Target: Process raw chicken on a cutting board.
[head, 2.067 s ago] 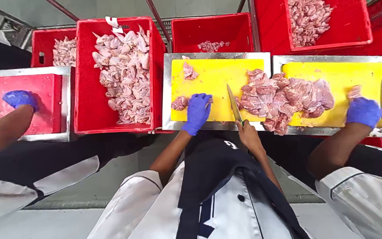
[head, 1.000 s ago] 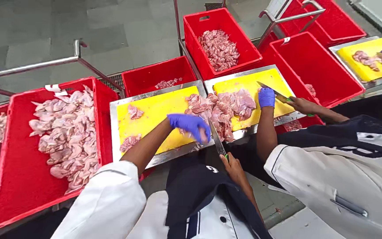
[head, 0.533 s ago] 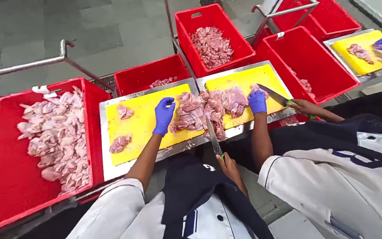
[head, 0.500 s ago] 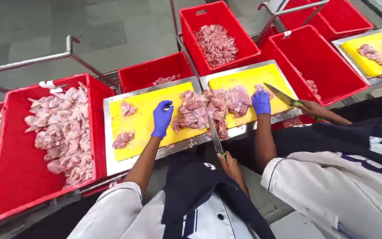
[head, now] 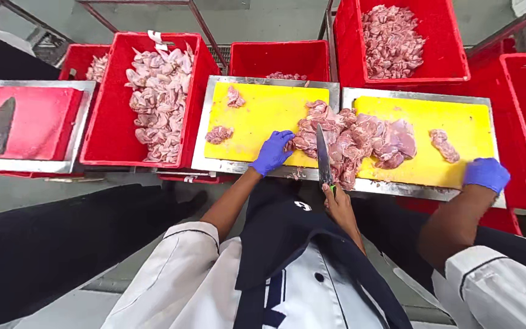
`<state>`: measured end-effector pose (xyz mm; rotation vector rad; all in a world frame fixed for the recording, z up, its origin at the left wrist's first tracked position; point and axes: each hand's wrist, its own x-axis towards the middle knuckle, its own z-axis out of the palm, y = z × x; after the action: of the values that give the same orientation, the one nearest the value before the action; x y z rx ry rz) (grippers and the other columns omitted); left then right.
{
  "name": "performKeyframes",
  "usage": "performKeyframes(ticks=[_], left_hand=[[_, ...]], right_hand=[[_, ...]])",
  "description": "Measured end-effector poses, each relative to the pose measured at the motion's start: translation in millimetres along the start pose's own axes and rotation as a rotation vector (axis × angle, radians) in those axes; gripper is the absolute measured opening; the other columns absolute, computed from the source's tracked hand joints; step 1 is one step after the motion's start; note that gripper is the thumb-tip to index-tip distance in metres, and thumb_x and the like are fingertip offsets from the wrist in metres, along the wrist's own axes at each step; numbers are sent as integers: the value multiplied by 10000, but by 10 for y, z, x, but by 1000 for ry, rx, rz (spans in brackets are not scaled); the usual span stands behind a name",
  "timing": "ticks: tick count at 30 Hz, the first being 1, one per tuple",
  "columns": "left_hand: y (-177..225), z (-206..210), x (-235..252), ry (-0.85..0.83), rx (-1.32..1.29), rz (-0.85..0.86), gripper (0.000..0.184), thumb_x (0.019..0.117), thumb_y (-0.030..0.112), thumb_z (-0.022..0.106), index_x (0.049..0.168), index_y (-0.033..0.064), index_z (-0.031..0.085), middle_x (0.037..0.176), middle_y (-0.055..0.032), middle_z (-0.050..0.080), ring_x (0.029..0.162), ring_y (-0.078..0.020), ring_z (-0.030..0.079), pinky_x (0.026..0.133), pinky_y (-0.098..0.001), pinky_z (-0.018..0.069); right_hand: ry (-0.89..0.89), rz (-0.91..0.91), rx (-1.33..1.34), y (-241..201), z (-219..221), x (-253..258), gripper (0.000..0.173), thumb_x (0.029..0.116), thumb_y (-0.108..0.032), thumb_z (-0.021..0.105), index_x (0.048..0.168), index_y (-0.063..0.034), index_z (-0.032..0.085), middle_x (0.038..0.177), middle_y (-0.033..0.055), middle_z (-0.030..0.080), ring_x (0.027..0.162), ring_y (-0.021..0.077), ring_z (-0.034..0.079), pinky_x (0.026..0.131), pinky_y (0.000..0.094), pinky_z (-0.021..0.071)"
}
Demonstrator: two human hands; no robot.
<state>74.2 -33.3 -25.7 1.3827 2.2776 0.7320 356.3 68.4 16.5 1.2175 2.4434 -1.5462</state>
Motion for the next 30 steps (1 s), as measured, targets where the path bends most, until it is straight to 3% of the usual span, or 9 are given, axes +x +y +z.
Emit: performKeyframes(ticks=[3, 6, 15, 20, 22, 24, 27, 30], left_hand=[[30, -69, 18, -62, 33, -27, 333, 951, 231, 659, 1241, 70, 694, 1367, -136, 637, 1299, -355, 568, 1063, -528, 487], [-75, -116, -174, -42, 39, -21, 253, 990, 185, 587, 1155, 41, 713, 1262, -163, 675, 1217, -356, 618, 1036, -500, 507], [-350, -229, -546, 208, -142, -69, 171, 914, 42, 650, 1050, 6, 746, 1139, -179, 723, 1133, -308, 676, 1027, -448, 528], [-486, -614, -682, 564, -110, -192, 202, 887, -17, 673, 1073, 5, 748, 1155, -169, 725, 1122, -289, 687, 1003, -453, 551], [-591, -787, -738, 717, -84, -232, 219, 897, -14, 679, 1108, -1, 737, 1211, -171, 711, 1180, -289, 670, 1032, -456, 541], [-745, -911, -802, 686, -38, -320, 283, 916, 44, 692, 1197, 15, 709, 1311, -152, 674, 1287, -297, 605, 1112, -477, 481], [-972, -902, -894, 489, 109, -521, 439, 907, 178, 743, 1326, 74, 663, 1431, -140, 612, 1404, -370, 490, 1179, -554, 376], [-1048, -788, -954, 536, 119, -539, 492, 899, 200, 747, 1367, 85, 646, 1482, -145, 574, 1432, -365, 471, 1201, -544, 356]], right_hand=[[-14, 22, -17, 0, -22, -10, 511, 1084, -466, 439, 1168, 13, 597, 661, 48, 561, 563, 163, 580, 591, 387, 528], [0, 9, -32, 51, -18, -34, 506, 1085, -455, 441, 1175, 18, 597, 665, 63, 569, 572, 180, 589, 603, 402, 532], [54, 16, -30, 162, -46, -84, 506, 1087, -454, 442, 1147, 23, 600, 668, 71, 562, 582, 192, 585, 607, 413, 521], [23, 4, -40, 75, -73, 7, 487, 1090, -428, 451, 1159, 33, 591, 656, 80, 562, 550, 197, 577, 570, 429, 522], [10, -16, -38, 64, -81, 52, 494, 1085, -437, 449, 1149, 34, 583, 649, 68, 549, 528, 184, 561, 538, 411, 514], [-9, -26, -44, 53, -70, 79, 499, 1085, -449, 441, 1148, 26, 582, 644, 61, 547, 513, 176, 556, 519, 402, 517], [-55, -53, -78, 11, -62, 122, 533, 1080, -457, 440, 1190, 45, 583, 641, 81, 556, 519, 206, 570, 537, 436, 528], [-67, -64, -95, -41, -49, 146, 538, 1076, -484, 443, 1182, 23, 587, 637, 74, 541, 523, 209, 558, 542, 441, 516]])
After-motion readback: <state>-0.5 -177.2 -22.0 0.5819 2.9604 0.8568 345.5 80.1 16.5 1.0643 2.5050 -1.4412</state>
